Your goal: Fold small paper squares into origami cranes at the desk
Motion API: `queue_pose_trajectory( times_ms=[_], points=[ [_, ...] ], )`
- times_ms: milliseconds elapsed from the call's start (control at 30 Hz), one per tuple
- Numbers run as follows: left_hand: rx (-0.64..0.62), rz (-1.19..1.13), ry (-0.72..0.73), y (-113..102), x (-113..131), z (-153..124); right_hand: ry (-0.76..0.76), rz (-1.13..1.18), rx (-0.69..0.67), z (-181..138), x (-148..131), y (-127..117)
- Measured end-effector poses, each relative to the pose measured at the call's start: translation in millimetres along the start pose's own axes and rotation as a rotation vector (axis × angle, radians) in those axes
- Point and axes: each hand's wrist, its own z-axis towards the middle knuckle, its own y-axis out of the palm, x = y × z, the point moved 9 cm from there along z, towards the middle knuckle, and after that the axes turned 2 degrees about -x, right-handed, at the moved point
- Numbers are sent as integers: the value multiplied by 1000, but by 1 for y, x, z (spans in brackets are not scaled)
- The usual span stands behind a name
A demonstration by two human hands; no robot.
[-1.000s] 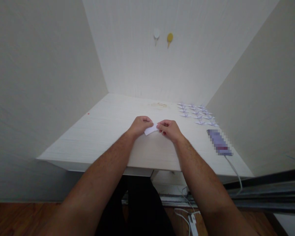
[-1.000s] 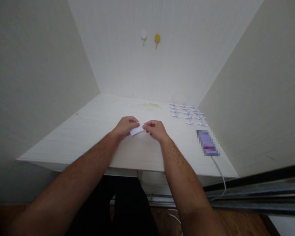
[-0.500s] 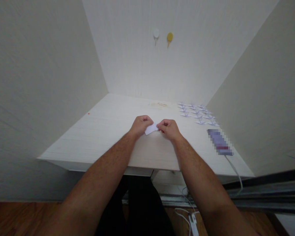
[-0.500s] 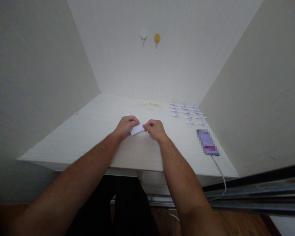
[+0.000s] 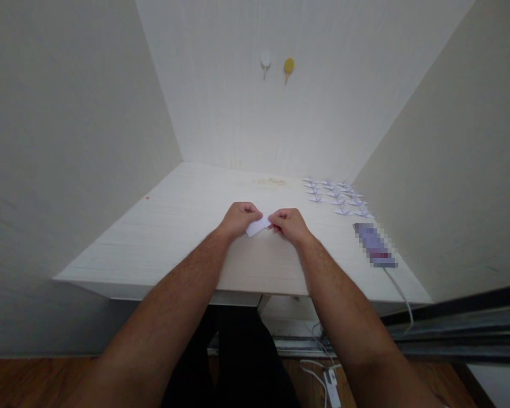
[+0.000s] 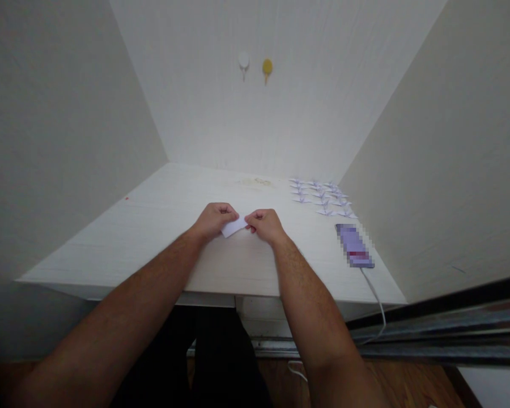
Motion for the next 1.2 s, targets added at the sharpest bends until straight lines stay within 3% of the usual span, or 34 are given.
queue_pose_trajectory(
  times_ms=[400,567,700,1000,1200],
  points=[
    [-3,-99,-18,-2,-8,7,46,146,83,8,4,-7],
    [-34,-282,-3,2,0,3,73,278,102,4,8,-11],
    [-64,-508,42,5,8,0,93,371,-16,1,10,-4],
    [-129,-383,175,11,15,-2,103,338,-70,0,9,2],
    [-23,-289,139,1,11,1,-128,231,173,0,-11,-25]
  ],
)
